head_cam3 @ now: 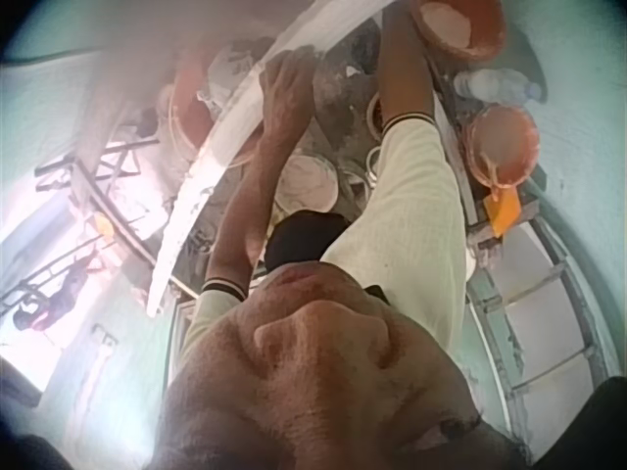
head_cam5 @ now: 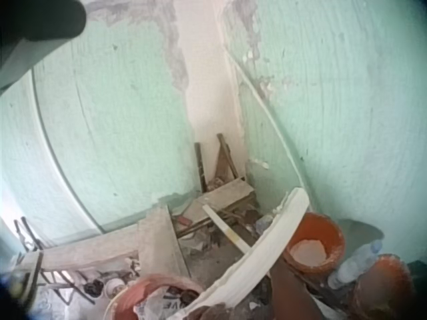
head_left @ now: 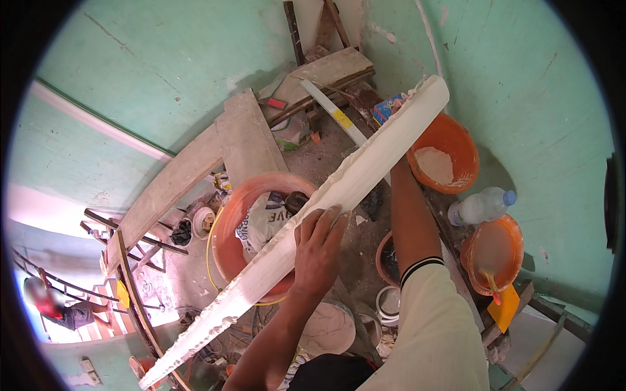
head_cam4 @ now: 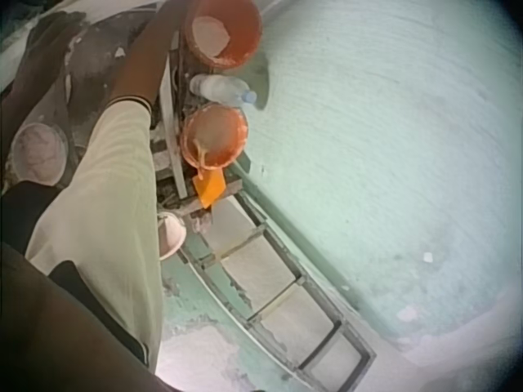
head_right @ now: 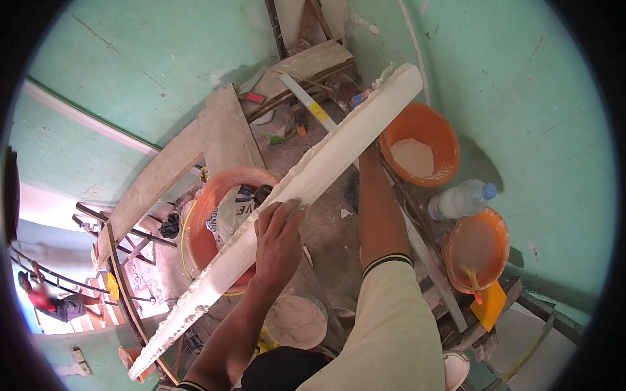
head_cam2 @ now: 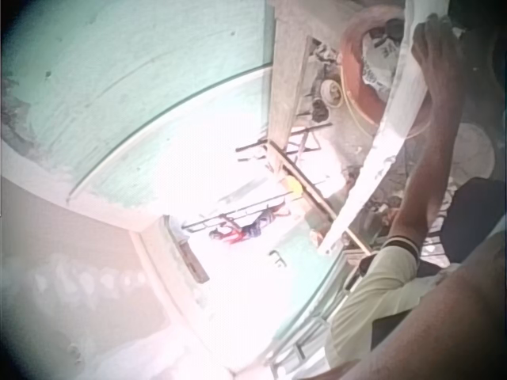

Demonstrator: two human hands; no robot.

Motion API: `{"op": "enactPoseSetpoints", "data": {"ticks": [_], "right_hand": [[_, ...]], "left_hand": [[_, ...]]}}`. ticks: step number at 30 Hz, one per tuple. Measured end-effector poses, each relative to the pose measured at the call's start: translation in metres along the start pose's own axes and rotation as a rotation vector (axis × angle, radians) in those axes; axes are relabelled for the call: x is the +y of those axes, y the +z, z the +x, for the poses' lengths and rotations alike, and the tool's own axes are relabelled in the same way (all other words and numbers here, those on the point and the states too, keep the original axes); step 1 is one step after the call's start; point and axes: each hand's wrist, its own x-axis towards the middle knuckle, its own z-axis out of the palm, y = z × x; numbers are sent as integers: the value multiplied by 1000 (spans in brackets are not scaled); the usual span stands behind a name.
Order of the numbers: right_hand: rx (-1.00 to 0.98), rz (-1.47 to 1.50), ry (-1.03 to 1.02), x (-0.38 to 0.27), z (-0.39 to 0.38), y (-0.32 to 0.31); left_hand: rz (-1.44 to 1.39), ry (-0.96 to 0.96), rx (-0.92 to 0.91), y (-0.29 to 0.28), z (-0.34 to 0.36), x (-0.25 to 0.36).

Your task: The person applies a white paste to a long, curved white object using a small tool, smoothing it along the surface. They repeatedly scoop paste from a bucket and spread it along the object's length, then lift the object and press it against a wall.

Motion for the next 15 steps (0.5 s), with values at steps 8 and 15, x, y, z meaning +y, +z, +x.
{"op": "enactPoseSetpoints", "data": {"ticks": [8, 15], "right_hand": [[26, -59, -31, 3, -17, 14], [53, -109, -56, 8, -34, 19]], "left_hand": [[4, 6, 4, -1, 1, 1], [5, 2, 2, -1, 2, 2]]}}
